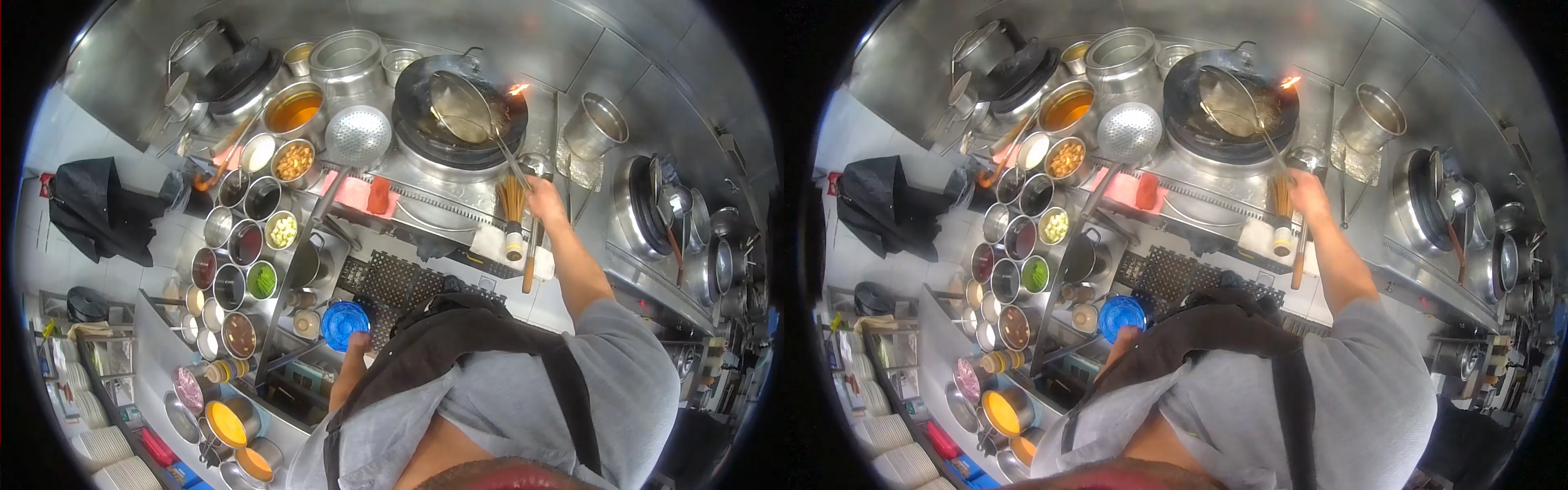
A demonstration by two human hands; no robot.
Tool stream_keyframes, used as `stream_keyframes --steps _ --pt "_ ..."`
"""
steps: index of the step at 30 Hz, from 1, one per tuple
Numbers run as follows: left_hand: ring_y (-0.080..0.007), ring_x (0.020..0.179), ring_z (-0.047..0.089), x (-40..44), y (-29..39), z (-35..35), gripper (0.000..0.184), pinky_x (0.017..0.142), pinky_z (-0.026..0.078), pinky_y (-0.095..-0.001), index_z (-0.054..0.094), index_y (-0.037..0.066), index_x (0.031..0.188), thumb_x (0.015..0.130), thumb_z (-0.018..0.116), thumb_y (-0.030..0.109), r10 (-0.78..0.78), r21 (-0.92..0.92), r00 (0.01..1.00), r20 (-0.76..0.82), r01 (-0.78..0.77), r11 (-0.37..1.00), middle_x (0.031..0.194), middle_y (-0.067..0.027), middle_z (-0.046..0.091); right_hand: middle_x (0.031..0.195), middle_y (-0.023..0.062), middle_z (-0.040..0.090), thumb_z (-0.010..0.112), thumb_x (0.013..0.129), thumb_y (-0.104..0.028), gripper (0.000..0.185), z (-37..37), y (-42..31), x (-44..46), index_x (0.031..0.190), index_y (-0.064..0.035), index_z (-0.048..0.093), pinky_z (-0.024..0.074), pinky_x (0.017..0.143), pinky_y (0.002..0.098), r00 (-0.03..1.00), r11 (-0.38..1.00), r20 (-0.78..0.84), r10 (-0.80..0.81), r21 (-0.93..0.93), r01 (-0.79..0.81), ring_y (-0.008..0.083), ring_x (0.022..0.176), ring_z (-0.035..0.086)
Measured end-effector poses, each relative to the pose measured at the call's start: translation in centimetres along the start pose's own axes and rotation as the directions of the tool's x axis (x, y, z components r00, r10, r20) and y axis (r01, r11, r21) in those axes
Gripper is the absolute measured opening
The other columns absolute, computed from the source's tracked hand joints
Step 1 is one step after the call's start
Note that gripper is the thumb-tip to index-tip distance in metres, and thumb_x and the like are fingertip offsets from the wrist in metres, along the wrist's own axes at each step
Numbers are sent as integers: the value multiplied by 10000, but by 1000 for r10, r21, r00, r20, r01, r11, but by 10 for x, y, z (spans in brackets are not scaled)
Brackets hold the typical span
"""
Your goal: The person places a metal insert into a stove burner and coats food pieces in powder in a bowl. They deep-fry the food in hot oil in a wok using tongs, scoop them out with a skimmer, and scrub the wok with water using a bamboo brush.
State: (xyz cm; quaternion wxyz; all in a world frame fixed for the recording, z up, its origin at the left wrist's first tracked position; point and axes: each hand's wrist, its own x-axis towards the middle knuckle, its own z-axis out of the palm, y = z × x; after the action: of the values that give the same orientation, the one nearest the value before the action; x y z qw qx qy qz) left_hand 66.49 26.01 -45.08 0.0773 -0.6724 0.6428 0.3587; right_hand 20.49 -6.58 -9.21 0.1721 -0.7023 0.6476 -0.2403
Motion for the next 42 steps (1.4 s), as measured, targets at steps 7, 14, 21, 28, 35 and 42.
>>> stream_keyframes --steps 7,14,21,28,35,42 --pt "-188 591 600 70 60 -140 268 526 465 -302 649 23 686 780 561 258 -224 -657 868 -443 -144 740 657 -88 643 954 251 603 516 788 -124 325 -50 25 19 1097 -52 590 445 822 449 961 962 -40 274 32 -273 397 941 567" --pt "-373 852 612 116 75 -346 377 777 469 -434 624 -29 986 797 535 284 -250 -213 485 -838 132 968 856 -236 631 863 243 628 494 785 -98 372 26 26 70 1139 -10 571 483 691 428 950 953 -87 299 67 -294 363 744 621" --pt "-364 1149 469 128 87 -435 458 927 408 -467 610 -15 1069 745 546 303 -446 -6 795 -412 487 874 1219 -196 518 882 216 637 517 792 -112 372 39 -7 77 1154 -46 572 489 639 383 939 922 -13 343 196 -334 302 668 633" --pt "-228 573 605 204 5 -403 343 523 508 -333 574 19 1009 759 645 243 -89 -729 983 158 177 661 732 -116 624 476 70 486 487 814 -62 143 36 -7 47 901 22 563 356 319 304 898 887 -103 427 243 -393 161 337 463" --pt "-164 480 539 178 38 -419 175 407 443 -267 498 58 893 770 611 110 260 -970 939 224 190 150 682 -71 560 573 63 521 546 809 -57 66 72 -44 50 818 3 519 339 314 286 799 413 294 524 733 -540 144 371 459" --pt "-175 444 528 139 72 -436 184 392 440 -293 495 21 885 730 593 13 147 -979 983 113 85 187 653 -76 544 597 62 524 531 806 -50 52 123 -68 91 827 -2 532 354 337 288 854 352 313 415 810 -468 148 398 473"
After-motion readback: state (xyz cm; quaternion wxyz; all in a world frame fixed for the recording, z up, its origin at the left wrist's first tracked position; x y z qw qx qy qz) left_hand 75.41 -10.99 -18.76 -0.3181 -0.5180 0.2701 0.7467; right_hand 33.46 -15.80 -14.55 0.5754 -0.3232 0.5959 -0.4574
